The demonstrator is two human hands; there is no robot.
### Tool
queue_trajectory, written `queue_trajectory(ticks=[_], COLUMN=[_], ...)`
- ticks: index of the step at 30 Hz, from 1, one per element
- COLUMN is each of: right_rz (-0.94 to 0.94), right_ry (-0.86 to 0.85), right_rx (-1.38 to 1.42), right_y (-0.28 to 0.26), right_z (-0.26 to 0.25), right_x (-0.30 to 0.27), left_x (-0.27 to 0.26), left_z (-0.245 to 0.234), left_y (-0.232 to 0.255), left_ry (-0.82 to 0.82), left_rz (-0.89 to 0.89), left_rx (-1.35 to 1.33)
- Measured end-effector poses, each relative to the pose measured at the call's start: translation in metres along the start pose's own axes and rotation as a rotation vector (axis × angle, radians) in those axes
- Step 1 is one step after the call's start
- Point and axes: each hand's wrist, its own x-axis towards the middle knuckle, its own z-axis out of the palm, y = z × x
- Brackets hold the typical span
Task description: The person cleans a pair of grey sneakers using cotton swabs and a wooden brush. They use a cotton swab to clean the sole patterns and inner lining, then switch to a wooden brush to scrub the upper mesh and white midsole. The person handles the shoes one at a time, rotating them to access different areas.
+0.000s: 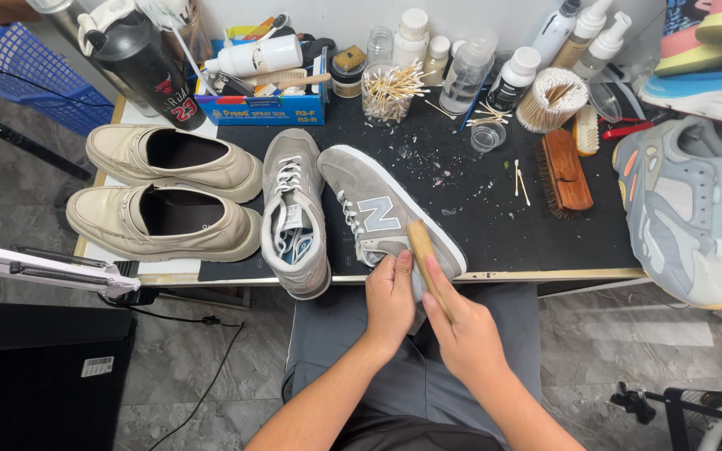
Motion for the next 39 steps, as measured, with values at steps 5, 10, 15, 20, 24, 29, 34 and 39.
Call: queue_trajectory(ticks=[5, 10, 15, 20, 24, 29, 34, 39], right_rz=[-0.032, -0.036, 0.229, 0.288, 0.265, 0.041, -0.23, -0.235], right_ry=[0.034, 0.009, -0.141, -0.262, -0.135, -0.02, 0.103, 0.171], right_rx=[0.029, 0.138, 0.244, 0.359, 0.251, 0.119, 0.1, 0.309], right_y=[0.003, 0.012, -0.011, -0.026, 0.003, 0.047, 0.063, 0.061], right_z=[0.001, -0.008, -0.015, -0.031, -0.019, 0.003, 0.016, 0.014], right_x=[-0.018, -0.043, 0.023, 0.06, 0.003, -0.057, -0.027, 0.01], left_x=[0.011, 0.01, 0.01, 0.012, 0.013, 0.016, 0.007, 0.015], left_z=[-0.005, -0.005, -0.011, -0.013, -0.014, -0.014, -0.038, -0.034], left_y=[-0.002, -0.008, -0.016, -0.021, -0.025, -0.006, 0.046, 0.053], left_ry=[-0.059, -0.054, -0.092, -0.138, -0.14, -0.16, -0.273, -0.27], left_rz=[-0.088, -0.028, -0.052, -0.066, -0.103, -0.145, 0.543, 0.702], left_rx=[0.011, -0.026, 0.025, 0.005, -0.035, -0.098, 0.251, 0.418])
